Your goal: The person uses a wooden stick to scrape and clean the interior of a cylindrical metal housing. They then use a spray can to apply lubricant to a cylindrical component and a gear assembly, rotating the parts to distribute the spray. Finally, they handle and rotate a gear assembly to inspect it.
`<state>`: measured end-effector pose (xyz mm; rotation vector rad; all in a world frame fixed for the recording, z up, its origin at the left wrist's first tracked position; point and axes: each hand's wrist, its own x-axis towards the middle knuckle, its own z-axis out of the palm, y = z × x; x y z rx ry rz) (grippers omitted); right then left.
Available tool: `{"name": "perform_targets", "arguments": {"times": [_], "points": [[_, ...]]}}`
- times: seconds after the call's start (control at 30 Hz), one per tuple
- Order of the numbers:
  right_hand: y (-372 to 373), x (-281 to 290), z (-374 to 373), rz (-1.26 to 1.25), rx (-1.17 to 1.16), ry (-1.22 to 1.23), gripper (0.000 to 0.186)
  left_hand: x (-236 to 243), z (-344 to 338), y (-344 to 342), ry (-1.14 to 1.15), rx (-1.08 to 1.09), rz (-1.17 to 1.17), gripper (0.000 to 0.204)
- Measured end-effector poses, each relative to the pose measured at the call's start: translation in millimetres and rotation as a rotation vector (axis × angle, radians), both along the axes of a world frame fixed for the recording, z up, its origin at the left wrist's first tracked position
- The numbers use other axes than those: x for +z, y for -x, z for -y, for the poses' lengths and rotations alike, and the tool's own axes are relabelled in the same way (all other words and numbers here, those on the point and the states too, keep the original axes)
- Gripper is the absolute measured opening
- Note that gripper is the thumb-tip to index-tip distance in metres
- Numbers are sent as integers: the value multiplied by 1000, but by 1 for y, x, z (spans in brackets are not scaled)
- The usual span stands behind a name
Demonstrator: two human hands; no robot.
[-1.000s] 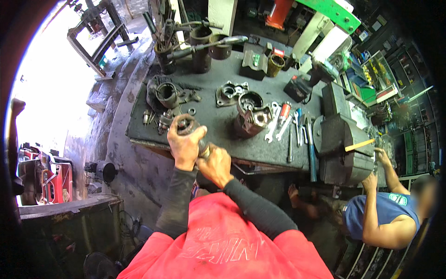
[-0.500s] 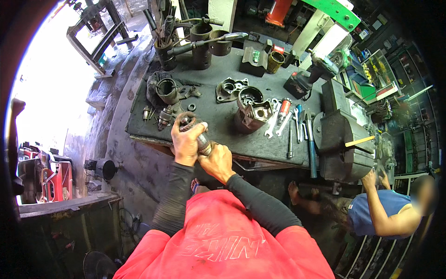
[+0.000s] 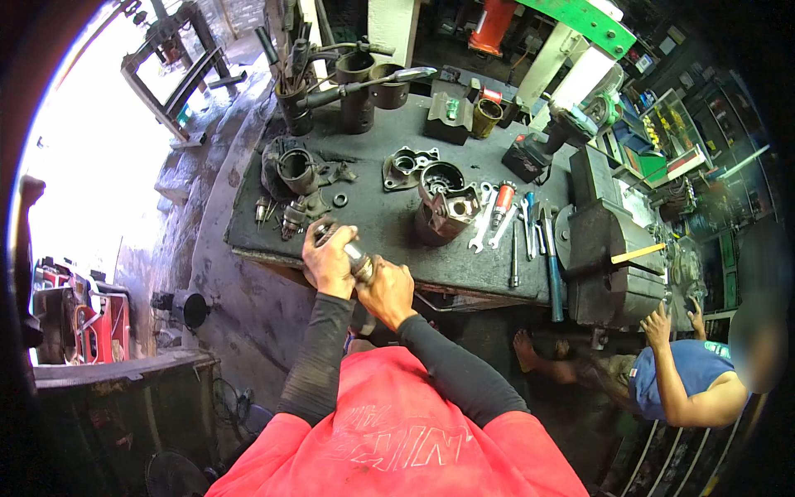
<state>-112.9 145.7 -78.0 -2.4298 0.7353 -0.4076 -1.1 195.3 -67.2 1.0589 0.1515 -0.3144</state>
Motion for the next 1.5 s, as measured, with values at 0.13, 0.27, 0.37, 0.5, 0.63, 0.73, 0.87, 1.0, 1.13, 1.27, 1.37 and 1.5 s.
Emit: {"name": "perform_targets", "arguments": {"times": [0.13, 0.27, 0.37, 0.5, 0.63, 0.73, 0.87, 1.0, 1.13, 1.27, 1.37, 1.5], "points": [[20, -8, 3, -86, 51, 18, 45, 1, -7, -1, 75, 76, 1, 39], [24, 1, 3, 56, 89, 58, 40, 10, -13, 6, 65, -11, -14, 38], [23, 22, -3, 30, 93, -558, 32, 23, -21, 12, 17, -221, 140, 42], [37, 53, -15, 19, 247, -1821, 14, 36, -31, 7, 875, -853, -100, 53], [19, 50, -2, -56, -11, -1011, 16, 37, -12, -2, 288, -548, 115, 39], [7, 28, 13, 4, -87, -173, 28, 35, 14, -4, -4, -175, 226, 32], [18, 8, 21, 56, -45, 42, 41, 37, 16, -1, 148, -112, 64, 32], [21, 16, 15, 247, -60, 133, 35, 42, 11, 9, 118, -111, 118, 33], [26, 35, 6, 165, 43, -855, 19, 50, -3, 6, 255, -515, 222, 42], [27, 46, 6, 126, 229, -1660, 18, 57, -10, -1, 780, -861, -37, 48], [14, 49, 13, 85, -30, -601, 23, 60, 7, 3, 147, -436, 183, 46], [14, 59, 12, 210, -45, -461, 18, 67, 11, 8, -59, -339, 351, 41]]}}
